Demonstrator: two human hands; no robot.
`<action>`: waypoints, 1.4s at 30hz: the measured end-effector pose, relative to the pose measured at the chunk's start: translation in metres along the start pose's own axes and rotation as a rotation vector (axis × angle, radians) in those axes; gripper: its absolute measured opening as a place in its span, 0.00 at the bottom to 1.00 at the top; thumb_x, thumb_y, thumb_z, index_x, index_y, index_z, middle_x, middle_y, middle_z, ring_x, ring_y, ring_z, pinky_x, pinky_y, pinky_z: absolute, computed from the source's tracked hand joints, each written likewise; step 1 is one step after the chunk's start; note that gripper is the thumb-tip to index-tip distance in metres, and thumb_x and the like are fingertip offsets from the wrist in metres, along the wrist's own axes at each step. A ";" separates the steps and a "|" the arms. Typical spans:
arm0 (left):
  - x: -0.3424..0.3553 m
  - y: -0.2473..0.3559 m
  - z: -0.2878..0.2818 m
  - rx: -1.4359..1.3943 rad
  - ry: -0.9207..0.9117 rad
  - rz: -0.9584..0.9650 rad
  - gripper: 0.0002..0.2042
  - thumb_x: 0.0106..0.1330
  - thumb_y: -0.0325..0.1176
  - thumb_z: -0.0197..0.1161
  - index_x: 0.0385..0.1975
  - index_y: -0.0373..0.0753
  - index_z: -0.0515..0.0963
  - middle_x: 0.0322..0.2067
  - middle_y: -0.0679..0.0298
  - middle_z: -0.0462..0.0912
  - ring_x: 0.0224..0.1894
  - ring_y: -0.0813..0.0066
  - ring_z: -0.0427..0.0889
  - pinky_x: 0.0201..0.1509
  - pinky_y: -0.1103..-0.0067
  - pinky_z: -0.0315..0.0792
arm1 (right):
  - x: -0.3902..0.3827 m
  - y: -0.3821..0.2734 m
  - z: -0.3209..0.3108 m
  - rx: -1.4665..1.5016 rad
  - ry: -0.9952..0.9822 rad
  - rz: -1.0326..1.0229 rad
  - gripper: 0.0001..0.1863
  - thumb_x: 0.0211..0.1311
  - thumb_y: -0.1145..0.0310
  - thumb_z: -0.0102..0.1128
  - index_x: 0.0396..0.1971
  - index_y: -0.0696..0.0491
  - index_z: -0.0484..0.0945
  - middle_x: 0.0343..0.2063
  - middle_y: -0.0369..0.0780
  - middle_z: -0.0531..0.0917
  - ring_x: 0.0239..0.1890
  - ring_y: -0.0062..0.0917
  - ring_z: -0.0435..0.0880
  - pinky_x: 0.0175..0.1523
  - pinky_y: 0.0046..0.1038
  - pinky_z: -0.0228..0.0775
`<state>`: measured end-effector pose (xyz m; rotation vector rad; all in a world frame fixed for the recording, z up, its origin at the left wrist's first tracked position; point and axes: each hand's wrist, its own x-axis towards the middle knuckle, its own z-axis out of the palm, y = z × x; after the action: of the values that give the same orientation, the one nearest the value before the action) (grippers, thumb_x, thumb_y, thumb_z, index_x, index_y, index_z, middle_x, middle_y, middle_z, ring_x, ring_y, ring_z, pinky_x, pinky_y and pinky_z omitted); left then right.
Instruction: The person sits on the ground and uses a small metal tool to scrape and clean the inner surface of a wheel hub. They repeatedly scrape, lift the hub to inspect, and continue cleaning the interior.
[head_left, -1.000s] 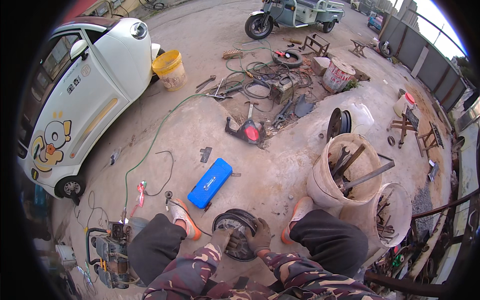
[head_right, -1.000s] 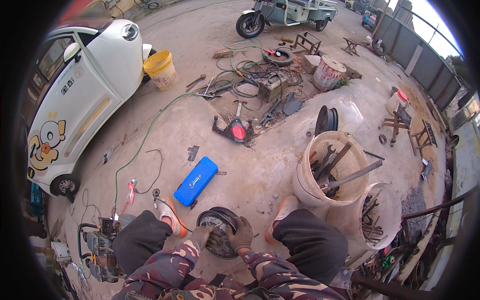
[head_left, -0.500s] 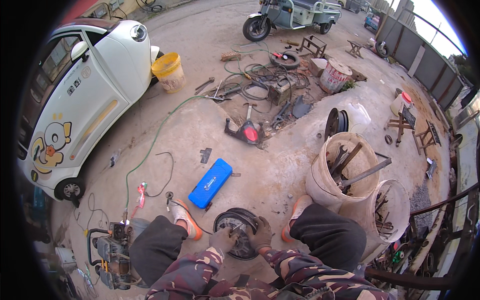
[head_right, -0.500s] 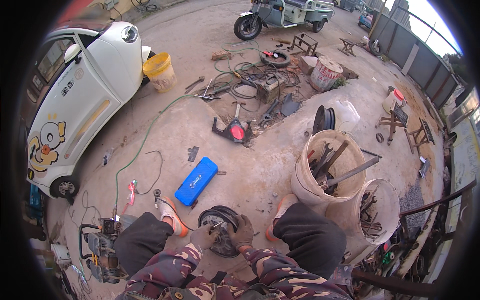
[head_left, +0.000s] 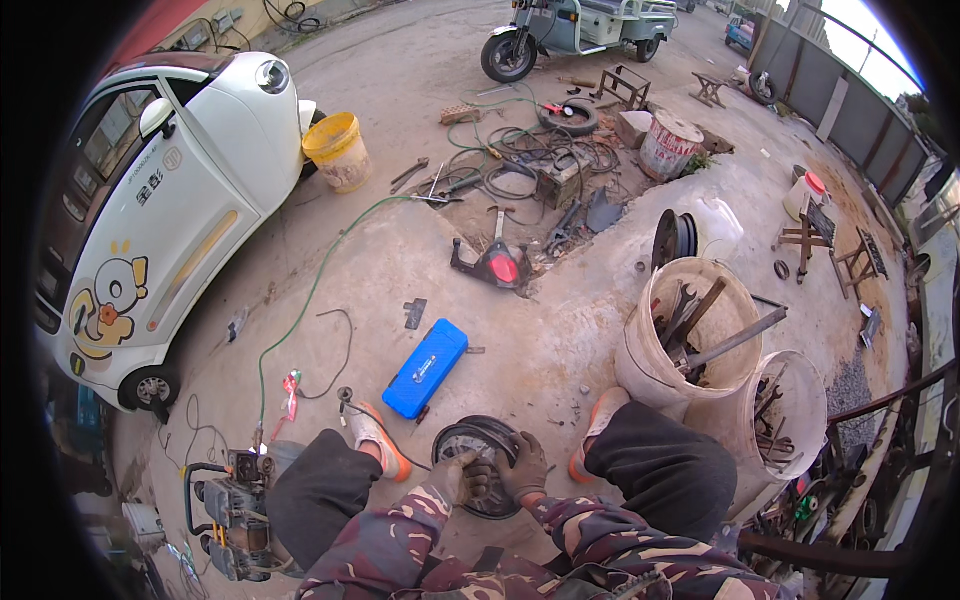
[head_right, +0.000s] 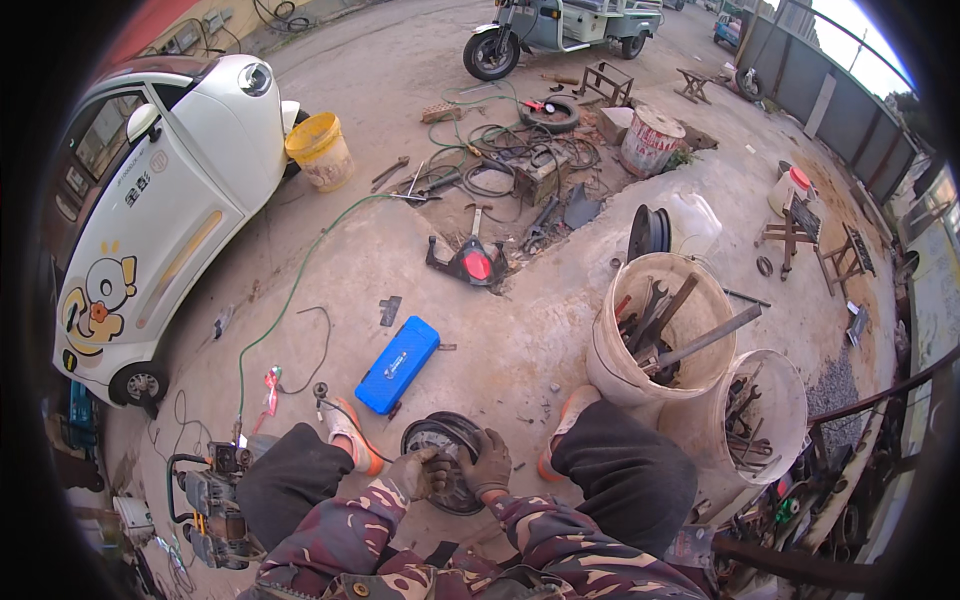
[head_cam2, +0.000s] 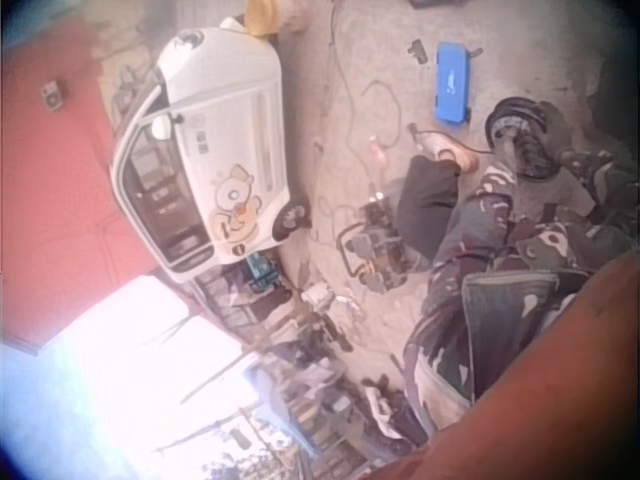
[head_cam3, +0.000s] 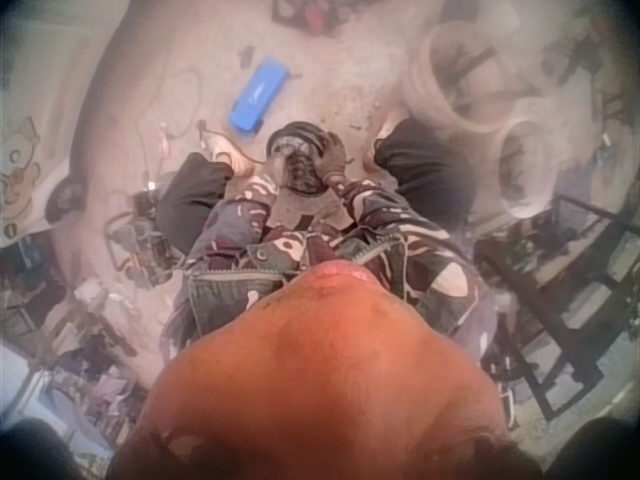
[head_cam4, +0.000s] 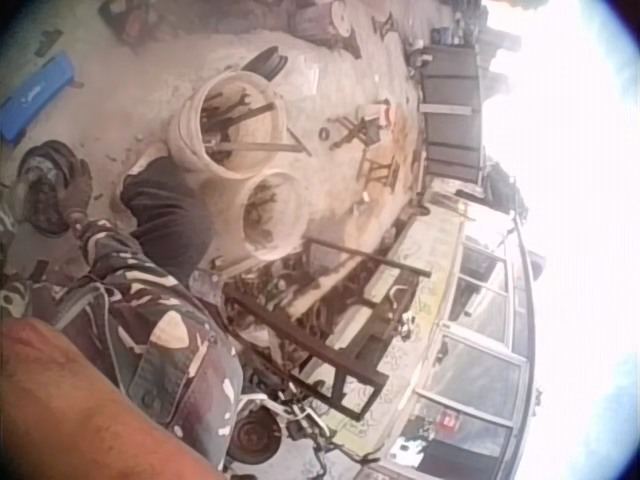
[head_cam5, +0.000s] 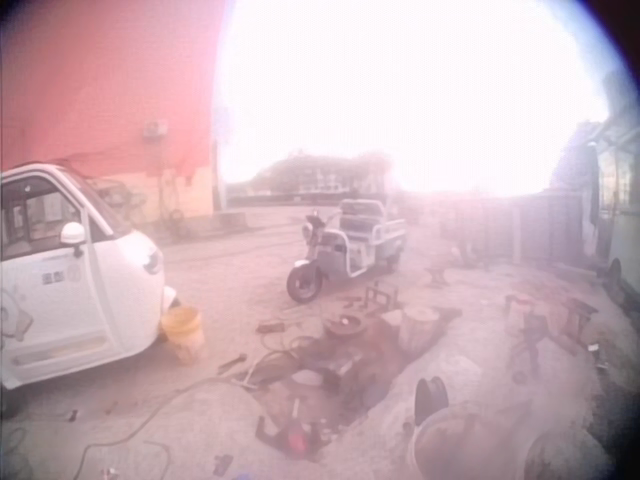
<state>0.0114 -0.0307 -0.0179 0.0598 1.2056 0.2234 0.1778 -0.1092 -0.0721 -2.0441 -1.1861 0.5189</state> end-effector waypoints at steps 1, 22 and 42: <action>0.002 0.001 -0.001 0.031 0.015 -0.014 0.19 0.80 0.48 0.54 0.43 0.38 0.84 0.31 0.56 0.87 0.29 0.60 0.86 0.34 0.64 0.81 | 0.000 0.000 0.000 0.000 0.002 0.000 0.27 0.60 0.54 0.69 0.57 0.51 0.79 0.59 0.49 0.78 0.61 0.49 0.77 0.67 0.47 0.69; 0.009 -0.011 -0.008 0.129 0.115 0.135 0.16 0.78 0.46 0.60 0.41 0.38 0.83 0.28 0.58 0.87 0.20 0.68 0.82 0.22 0.68 0.76 | 0.000 -0.001 0.002 0.020 0.017 -0.012 0.27 0.60 0.54 0.70 0.57 0.50 0.78 0.60 0.50 0.77 0.61 0.49 0.76 0.67 0.47 0.68; -0.010 -0.015 0.011 1.602 0.519 0.980 0.18 0.71 0.37 0.62 0.59 0.46 0.82 0.41 0.49 0.88 0.40 0.48 0.88 0.47 0.59 0.81 | -0.001 0.004 0.004 0.011 0.009 -0.002 0.30 0.59 0.49 0.69 0.59 0.48 0.78 0.62 0.49 0.77 0.62 0.49 0.77 0.66 0.48 0.68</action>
<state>0.0202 -0.0464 -0.0069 2.1102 1.5008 0.0551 0.1773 -0.1101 -0.0774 -2.0339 -1.1782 0.5138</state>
